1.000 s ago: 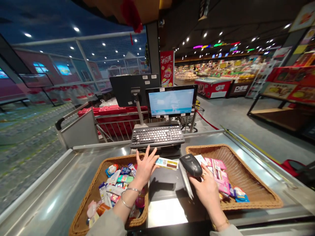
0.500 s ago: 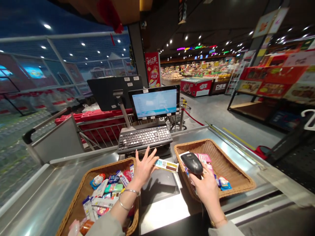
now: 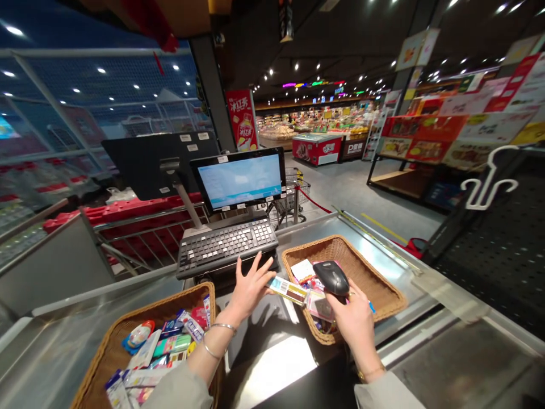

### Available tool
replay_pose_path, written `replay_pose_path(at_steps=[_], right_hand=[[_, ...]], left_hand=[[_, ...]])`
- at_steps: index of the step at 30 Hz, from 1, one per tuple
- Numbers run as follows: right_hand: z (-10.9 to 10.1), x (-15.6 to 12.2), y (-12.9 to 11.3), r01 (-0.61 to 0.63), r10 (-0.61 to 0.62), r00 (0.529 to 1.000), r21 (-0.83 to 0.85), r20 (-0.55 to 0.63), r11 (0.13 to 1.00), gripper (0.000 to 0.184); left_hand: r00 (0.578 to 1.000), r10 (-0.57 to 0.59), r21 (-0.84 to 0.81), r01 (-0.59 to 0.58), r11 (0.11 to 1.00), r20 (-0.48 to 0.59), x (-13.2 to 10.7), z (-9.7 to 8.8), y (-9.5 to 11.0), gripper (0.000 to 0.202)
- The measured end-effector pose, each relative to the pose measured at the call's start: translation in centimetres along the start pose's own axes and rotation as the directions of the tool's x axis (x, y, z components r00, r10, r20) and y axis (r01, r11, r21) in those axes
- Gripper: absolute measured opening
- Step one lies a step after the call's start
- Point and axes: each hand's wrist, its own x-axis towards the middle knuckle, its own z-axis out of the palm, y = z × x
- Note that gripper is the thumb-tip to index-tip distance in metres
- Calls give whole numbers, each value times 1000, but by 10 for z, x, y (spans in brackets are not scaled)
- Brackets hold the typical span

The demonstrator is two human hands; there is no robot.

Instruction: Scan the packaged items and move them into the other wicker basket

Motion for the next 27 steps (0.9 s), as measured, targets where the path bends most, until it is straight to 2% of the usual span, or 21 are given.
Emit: replay_pose_path(at_steps=[3,15,23,27], right_hand=[[-5,5,1,-73,73,997,-8,-8,997,45],[-23,22,23,-115,116,990,23,-79,993,44],[-34,29,39,-109,113,988,41,-103,993,46],[-37,31,46,-165,172,976,61,-131,984,50]], left_hand=[[999,36,-25,-36,999,24,9,5,4,32],[974,189,-92,-178,980,126,45,40,27,34],[926,322,-138,-299,944,199,68,68,31,39],[896,357,-179,-318,931,265,74,77,33,37]])
